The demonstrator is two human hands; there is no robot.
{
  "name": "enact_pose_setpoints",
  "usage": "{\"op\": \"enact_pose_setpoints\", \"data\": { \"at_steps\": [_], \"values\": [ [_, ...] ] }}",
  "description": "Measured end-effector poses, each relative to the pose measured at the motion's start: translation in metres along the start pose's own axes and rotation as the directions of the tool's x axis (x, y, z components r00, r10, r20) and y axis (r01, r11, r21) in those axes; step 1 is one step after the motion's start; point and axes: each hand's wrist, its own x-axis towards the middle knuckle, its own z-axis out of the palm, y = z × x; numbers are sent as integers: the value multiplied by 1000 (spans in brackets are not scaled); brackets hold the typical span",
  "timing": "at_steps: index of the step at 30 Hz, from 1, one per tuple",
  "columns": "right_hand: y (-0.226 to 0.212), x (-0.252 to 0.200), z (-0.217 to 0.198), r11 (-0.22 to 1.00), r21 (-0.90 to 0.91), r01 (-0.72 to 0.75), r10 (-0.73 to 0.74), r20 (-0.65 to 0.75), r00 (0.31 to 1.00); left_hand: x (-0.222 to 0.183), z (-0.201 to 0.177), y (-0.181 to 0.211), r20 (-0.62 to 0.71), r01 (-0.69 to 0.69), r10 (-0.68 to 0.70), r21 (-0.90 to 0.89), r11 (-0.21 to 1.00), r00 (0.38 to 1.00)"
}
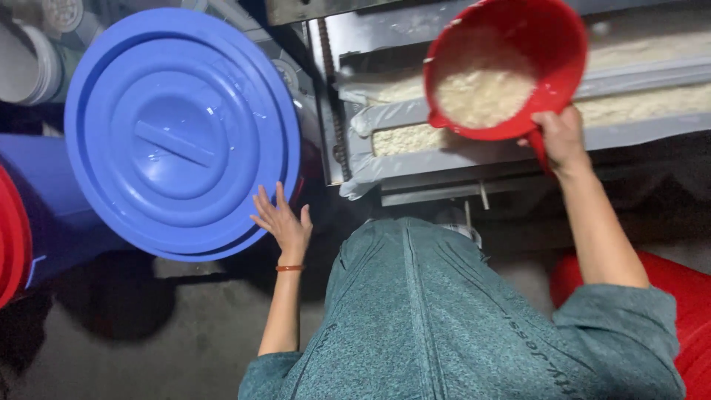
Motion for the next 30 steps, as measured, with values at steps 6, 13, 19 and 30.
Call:
{"op": "enact_pose_setpoints", "data": {
  "at_steps": [6, 13, 19, 30],
  "values": [
    [-19, 39, -25, 800, -459, 386, -347, 171, 922, -16, 24, 142, -138, -346, 331, -102, 933, 933],
    [-36, 81, -78, 728, -474, 495, -380, 323, 867, -66, 66, 300, 96, -532, 524, 100, 841, 846],
    [-13, 129, -152, 626, -428, 651, -509, 408, 758, -80, 68, 328, 185, -427, 391, 246, 870, 902],
    [-19, 135, -233, 700, -474, 534, -416, 337, 845, -85, 72, 320, 144, -447, 427, 164, 879, 893]
  ]
}}
